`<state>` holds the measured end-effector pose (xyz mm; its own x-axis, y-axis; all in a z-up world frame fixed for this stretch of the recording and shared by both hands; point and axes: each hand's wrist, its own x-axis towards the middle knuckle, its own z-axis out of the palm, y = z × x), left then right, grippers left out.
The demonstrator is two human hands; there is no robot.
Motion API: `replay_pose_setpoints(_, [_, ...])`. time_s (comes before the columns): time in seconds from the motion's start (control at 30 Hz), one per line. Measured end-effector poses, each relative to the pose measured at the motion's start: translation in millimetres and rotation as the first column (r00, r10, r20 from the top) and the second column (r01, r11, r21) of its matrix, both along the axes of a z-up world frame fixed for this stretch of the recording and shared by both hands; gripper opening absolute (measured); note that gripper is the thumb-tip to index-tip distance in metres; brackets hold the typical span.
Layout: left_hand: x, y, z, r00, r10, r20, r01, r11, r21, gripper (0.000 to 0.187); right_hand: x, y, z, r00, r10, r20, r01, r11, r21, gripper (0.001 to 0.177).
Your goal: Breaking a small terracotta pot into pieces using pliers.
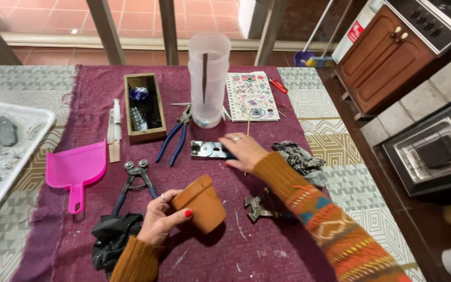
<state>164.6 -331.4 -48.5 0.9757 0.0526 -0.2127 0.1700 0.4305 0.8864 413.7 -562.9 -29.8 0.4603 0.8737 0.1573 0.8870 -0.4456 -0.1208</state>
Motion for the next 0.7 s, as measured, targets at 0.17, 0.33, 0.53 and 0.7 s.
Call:
replay_pose_setpoints(0.17, [7.3, -41.1, 5.3, 0.921, 0.355, 0.162, -0.330, 0.930, -0.158, 0.040, -5.1, -42.2, 17.4, 0.983, -0.148, -0.109, 0.139, 0.986, -0.092, 0.058])
replay_pose_setpoints(0.33, [-5.4, -97.0, -18.2, 0.824, 0.484, 0.295, -0.509, 0.860, 0.012, 0.037, -14.8, -35.0, 16.5, 0.997, -0.004, 0.083, 0.006, 1.000, -0.026, 0.044])
replay_pose_setpoints(0.53, [-36.7, -132.8, -35.2, 0.924, 0.255, 0.285, -0.337, 0.896, 0.291, 0.063, -35.9, -24.8, 35.9, 0.983, -0.185, 0.000, 0.185, 0.981, -0.049, 0.030])
replay_pose_setpoints(0.7, [-39.0, -97.0, -68.6, 0.970, 0.210, 0.118, -0.216, 0.976, 0.034, 0.072, -66.5, -46.5, 26.8, 0.965, -0.257, -0.049, 0.261, 0.927, 0.270, 0.031])
